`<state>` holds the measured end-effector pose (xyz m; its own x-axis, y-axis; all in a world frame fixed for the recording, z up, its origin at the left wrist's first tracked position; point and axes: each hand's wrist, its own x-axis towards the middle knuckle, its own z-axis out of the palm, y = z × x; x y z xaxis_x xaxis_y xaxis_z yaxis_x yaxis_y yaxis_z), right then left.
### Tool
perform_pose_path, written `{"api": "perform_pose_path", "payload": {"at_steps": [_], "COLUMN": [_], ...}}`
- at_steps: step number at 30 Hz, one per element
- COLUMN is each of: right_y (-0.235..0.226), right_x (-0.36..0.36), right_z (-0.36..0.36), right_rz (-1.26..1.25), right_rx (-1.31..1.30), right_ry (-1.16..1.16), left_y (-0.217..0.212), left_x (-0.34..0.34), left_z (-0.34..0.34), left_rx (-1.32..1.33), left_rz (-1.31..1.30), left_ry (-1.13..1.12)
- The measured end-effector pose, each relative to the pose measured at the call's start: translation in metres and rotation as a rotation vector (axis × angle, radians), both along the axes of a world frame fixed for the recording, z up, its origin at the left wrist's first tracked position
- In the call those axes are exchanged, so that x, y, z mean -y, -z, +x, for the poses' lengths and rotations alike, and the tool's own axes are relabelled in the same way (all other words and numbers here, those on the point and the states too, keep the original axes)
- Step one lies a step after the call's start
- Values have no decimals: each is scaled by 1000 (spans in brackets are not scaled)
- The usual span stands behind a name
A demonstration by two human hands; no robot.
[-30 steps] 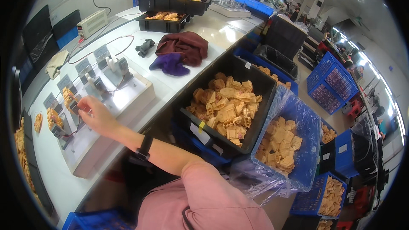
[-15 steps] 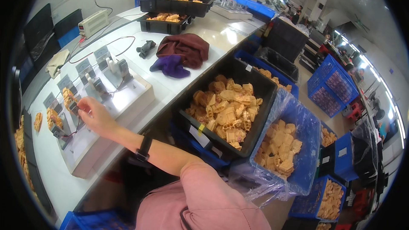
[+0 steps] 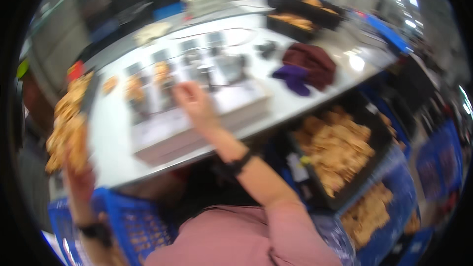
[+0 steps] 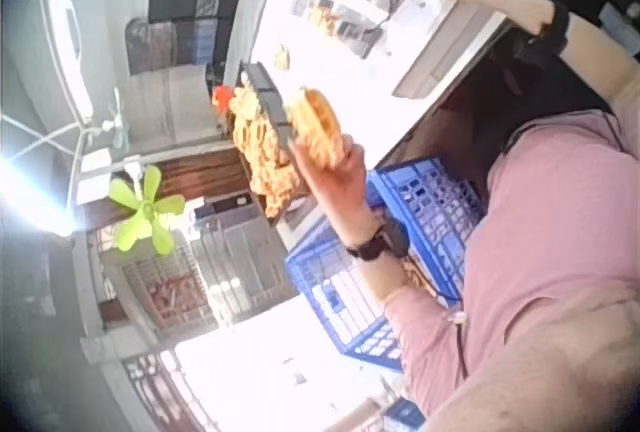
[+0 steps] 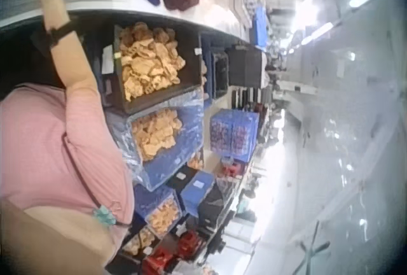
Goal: Assemble and test plastic toy waffle-shaped components using a specialized fixture.
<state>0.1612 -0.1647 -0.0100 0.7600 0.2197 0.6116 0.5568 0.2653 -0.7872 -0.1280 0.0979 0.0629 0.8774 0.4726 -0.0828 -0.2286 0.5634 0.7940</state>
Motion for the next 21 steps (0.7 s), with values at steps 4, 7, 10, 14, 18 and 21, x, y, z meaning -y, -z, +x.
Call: {"api": "perform_pose_path", "payload": {"at_steps": [4,7,10,14,18,21], "right_y": [4,2,-1,0,1,2], "right_x": [26,18,14,13,14,15], "right_z": [10,2,-1,1,3,4], "right_rz": [8,18,12,15,29,16], "right_rx": [-100,-110,-128,-112,-115,-110], "right_ry": [-43,-93,-103,-99,-94,-103], "left_y": [-44,-45,-44,-39,-37,-37], "left_x": [98,104,100,90,87,87], "left_z": [103,107,107,112,119,122], "left_rx": [-113,-98,-106,-82,-63,-47], "left_rz": [-118,-164,-138,-185,-218,-253], "left_ry": [159,209,215,296,343,389]}}
